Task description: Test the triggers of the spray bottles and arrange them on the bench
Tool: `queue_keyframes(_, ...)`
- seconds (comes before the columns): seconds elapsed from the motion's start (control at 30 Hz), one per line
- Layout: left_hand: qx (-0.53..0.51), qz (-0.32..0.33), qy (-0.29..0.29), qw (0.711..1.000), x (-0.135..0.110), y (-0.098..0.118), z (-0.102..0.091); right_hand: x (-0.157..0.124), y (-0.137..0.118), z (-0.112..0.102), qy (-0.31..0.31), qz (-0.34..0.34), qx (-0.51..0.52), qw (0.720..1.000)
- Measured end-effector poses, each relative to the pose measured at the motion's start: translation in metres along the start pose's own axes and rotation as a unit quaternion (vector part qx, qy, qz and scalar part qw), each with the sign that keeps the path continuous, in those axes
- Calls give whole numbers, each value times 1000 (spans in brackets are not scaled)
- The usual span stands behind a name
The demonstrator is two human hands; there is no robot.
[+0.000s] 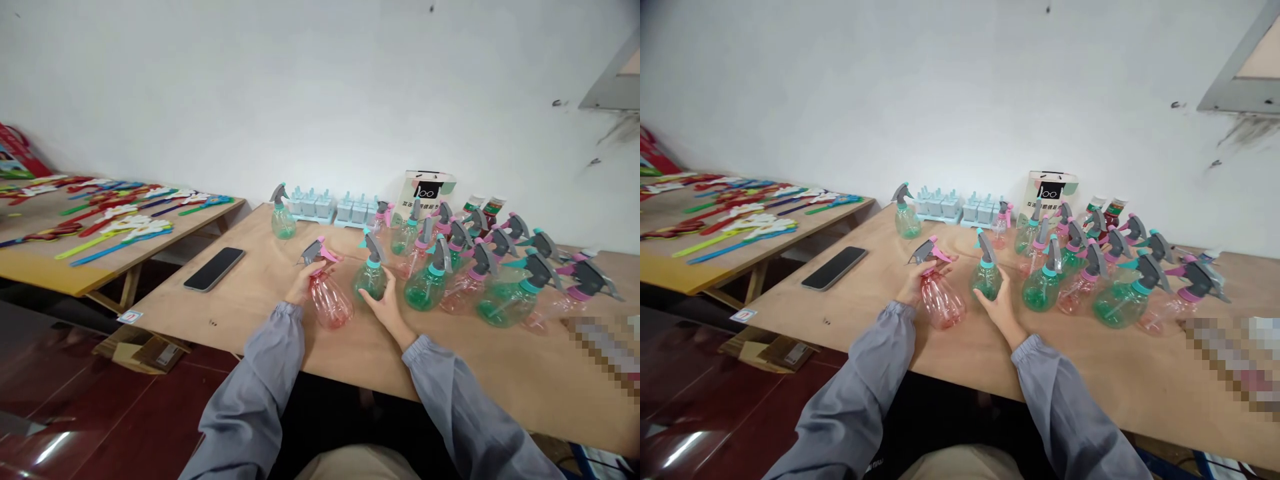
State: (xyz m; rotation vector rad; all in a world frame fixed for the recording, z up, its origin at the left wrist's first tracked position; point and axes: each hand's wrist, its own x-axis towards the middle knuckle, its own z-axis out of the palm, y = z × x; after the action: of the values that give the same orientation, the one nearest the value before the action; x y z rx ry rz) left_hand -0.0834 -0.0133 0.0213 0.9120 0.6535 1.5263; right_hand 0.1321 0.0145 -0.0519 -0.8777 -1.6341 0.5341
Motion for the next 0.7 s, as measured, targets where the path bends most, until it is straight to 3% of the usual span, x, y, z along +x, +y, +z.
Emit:
queue_keyframes(0.13, 6, 29, 52, 998, 1, -2, -1, -2, -2, -1, -6, 5, 9, 1000)
queue_keyframes(0.37, 48, -14, 24, 998, -1, 3, 1, -1, -4, -3, -31, 0, 3, 1000)
queue_keyframes(0.7, 12, -5, 61, 998, -3, 12, 2, -2, 2, -10, -55, -2, -11, 998)
